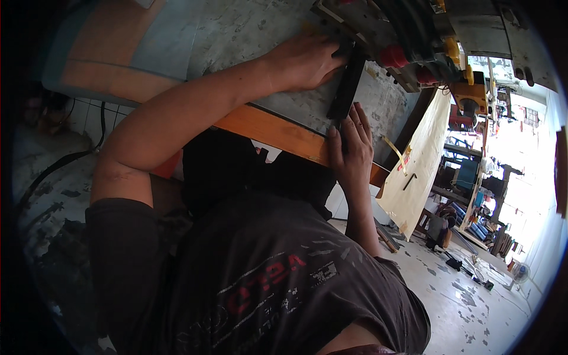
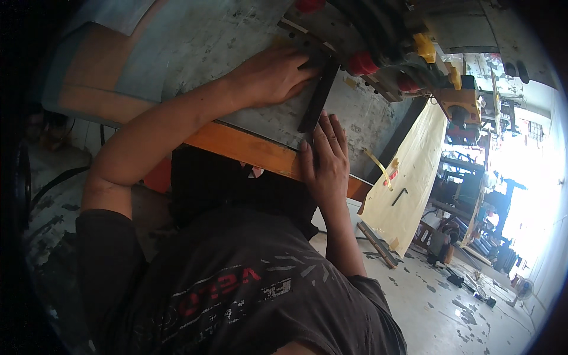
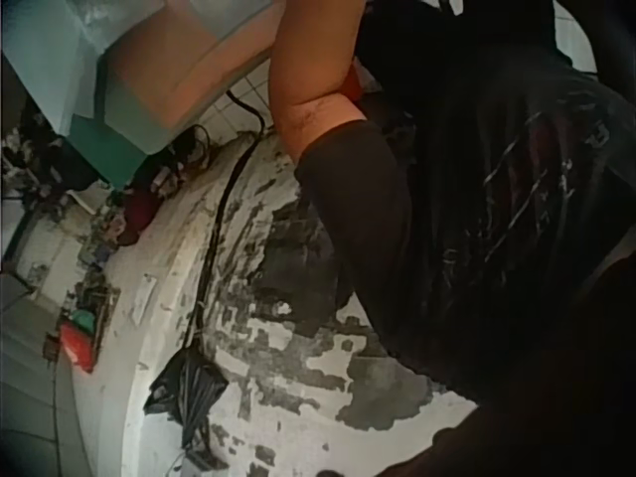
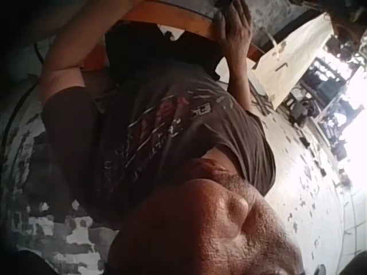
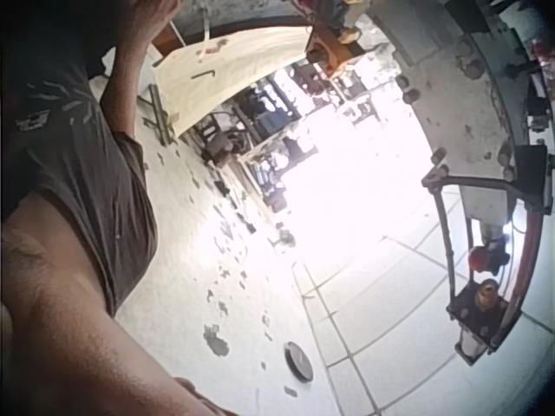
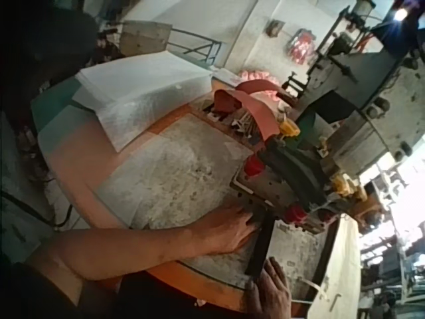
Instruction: The person operates a high-frequency welding machine to join plastic components, manually aligning strips of material under the welding head and then peeling away excess plastic from the welded seam.
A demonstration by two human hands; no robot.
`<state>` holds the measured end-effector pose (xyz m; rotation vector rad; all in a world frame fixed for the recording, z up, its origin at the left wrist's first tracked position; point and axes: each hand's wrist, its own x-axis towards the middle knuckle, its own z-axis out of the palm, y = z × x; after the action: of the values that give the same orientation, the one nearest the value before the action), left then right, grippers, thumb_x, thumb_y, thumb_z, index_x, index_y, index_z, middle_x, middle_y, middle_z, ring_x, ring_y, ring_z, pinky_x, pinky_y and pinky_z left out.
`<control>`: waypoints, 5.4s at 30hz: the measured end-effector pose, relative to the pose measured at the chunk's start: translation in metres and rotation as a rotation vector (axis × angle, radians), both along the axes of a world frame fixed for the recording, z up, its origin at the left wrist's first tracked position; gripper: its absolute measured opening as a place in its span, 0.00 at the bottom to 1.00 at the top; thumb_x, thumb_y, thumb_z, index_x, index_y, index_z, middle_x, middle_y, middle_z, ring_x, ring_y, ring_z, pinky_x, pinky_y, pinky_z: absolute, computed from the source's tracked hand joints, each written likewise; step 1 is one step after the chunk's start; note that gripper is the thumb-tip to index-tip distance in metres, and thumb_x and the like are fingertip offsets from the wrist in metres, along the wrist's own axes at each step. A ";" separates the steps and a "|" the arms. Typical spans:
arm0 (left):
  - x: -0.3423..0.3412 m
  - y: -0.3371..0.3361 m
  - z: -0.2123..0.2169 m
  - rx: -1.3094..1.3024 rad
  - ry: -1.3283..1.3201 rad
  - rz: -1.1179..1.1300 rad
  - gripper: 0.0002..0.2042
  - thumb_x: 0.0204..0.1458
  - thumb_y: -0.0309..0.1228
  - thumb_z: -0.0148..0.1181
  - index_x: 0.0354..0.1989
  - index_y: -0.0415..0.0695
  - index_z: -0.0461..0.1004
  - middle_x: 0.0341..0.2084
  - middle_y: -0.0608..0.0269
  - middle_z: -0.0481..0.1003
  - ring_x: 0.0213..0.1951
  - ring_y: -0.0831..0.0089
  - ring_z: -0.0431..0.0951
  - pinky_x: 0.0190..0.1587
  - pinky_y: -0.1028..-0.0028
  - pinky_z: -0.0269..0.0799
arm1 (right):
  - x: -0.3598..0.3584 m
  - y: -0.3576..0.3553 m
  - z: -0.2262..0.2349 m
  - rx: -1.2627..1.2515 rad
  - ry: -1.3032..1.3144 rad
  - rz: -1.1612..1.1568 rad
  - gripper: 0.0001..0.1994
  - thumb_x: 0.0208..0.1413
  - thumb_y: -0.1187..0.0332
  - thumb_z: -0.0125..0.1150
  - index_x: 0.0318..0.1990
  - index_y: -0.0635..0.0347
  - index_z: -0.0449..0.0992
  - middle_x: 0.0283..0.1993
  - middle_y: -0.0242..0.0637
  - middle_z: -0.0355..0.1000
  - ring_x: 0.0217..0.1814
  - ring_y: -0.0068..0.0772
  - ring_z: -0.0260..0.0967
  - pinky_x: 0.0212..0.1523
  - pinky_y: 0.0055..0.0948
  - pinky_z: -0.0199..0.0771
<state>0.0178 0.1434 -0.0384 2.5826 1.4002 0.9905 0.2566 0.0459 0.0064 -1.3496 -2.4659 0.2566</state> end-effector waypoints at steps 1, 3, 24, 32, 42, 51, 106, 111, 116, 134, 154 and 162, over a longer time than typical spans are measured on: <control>-0.001 -0.001 0.002 -0.018 0.009 0.001 0.19 0.63 0.35 0.62 0.62 0.49 0.79 0.48 0.56 0.77 0.55 0.56 0.79 0.61 0.57 0.77 | 0.000 0.000 0.000 -0.013 0.005 -0.005 0.23 0.71 0.62 0.58 0.68 0.66 0.76 0.78 0.51 0.66 0.83 0.58 0.57 0.80 0.53 0.57; -0.001 -0.001 0.003 -0.026 0.007 -0.001 0.18 0.63 0.35 0.62 0.61 0.49 0.79 0.48 0.56 0.77 0.55 0.56 0.79 0.60 0.58 0.77 | 0.000 0.000 0.000 -0.026 0.022 -0.008 0.24 0.71 0.62 0.58 0.68 0.66 0.75 0.78 0.50 0.66 0.83 0.58 0.57 0.80 0.52 0.56; -0.005 -0.002 0.008 -0.056 0.020 -0.038 0.18 0.63 0.37 0.62 0.60 0.48 0.81 0.46 0.57 0.76 0.55 0.58 0.79 0.60 0.58 0.76 | -0.001 0.071 -0.007 -0.072 0.087 -0.093 0.29 0.66 0.70 0.45 0.74 0.57 0.71 0.84 0.45 0.57 0.88 0.54 0.44 0.85 0.53 0.43; -0.004 0.001 0.005 -0.056 0.026 -0.030 0.17 0.64 0.36 0.63 0.60 0.48 0.81 0.47 0.56 0.77 0.54 0.57 0.79 0.59 0.58 0.77 | 0.003 0.077 -0.008 -0.081 0.071 -0.063 0.30 0.65 0.69 0.45 0.75 0.53 0.70 0.84 0.45 0.57 0.88 0.53 0.45 0.85 0.51 0.43; -0.005 -0.001 0.009 -0.069 0.006 -0.029 0.16 0.65 0.37 0.62 0.59 0.49 0.81 0.47 0.55 0.77 0.54 0.55 0.79 0.59 0.57 0.77 | 0.006 0.081 -0.007 -0.088 0.062 -0.062 0.31 0.63 0.70 0.45 0.76 0.52 0.69 0.84 0.42 0.57 0.88 0.51 0.45 0.86 0.51 0.42; -0.003 0.000 0.007 -0.068 0.007 -0.022 0.16 0.66 0.37 0.62 0.60 0.49 0.80 0.48 0.56 0.77 0.55 0.55 0.79 0.60 0.57 0.77 | -0.002 0.082 -0.015 -0.019 0.053 -0.112 0.31 0.65 0.65 0.43 0.77 0.54 0.67 0.84 0.38 0.57 0.88 0.50 0.45 0.85 0.51 0.41; -0.014 -0.003 0.033 -0.094 0.110 -0.278 0.18 0.58 0.28 0.64 0.57 0.40 0.81 0.61 0.54 0.79 0.69 0.55 0.74 0.75 0.50 0.63 | 0.015 -0.008 0.004 -0.092 0.159 0.020 0.27 0.54 0.73 0.64 0.64 0.51 0.80 0.79 0.35 0.66 0.85 0.51 0.53 0.86 0.62 0.39; -0.013 -0.003 0.041 -0.106 0.133 -0.285 0.17 0.56 0.27 0.65 0.55 0.40 0.81 0.60 0.51 0.78 0.67 0.52 0.74 0.75 0.48 0.61 | 0.016 -0.008 0.000 -0.053 0.186 0.055 0.26 0.54 0.71 0.66 0.63 0.51 0.80 0.76 0.34 0.69 0.84 0.49 0.55 0.85 0.64 0.42; -0.009 -0.003 0.044 -0.099 0.136 -0.287 0.14 0.55 0.27 0.65 0.50 0.38 0.80 0.60 0.49 0.77 0.65 0.48 0.74 0.75 0.46 0.61 | 0.018 -0.009 0.001 -0.059 0.216 0.045 0.24 0.55 0.70 0.67 0.61 0.52 0.81 0.75 0.35 0.70 0.83 0.48 0.57 0.84 0.64 0.42; -0.005 0.000 0.044 -0.048 0.173 -0.267 0.12 0.52 0.29 0.66 0.45 0.41 0.79 0.58 0.51 0.77 0.65 0.52 0.74 0.75 0.45 0.61 | 0.016 -0.009 -0.003 0.000 0.213 0.019 0.21 0.58 0.66 0.68 0.59 0.53 0.81 0.75 0.35 0.71 0.82 0.46 0.59 0.83 0.62 0.47; -0.008 0.001 0.040 -0.033 0.165 -0.247 0.15 0.55 0.29 0.65 0.51 0.39 0.80 0.56 0.51 0.79 0.64 0.52 0.75 0.74 0.49 0.63 | 0.013 -0.008 -0.003 -0.008 0.225 0.009 0.20 0.58 0.67 0.64 0.59 0.53 0.80 0.74 0.36 0.71 0.82 0.46 0.59 0.84 0.62 0.45; -0.007 -0.001 0.048 -0.040 0.143 -0.274 0.15 0.55 0.27 0.66 0.51 0.36 0.79 0.55 0.47 0.79 0.63 0.47 0.75 0.72 0.50 0.65 | 0.006 0.015 0.002 -0.081 0.303 -0.089 0.24 0.61 0.69 0.58 0.66 0.57 0.75 0.79 0.42 0.64 0.85 0.52 0.53 0.85 0.57 0.46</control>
<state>0.0111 0.1423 0.0095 2.7641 1.0377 0.7454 0.2630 0.0606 0.0084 -1.3381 -2.1604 0.5048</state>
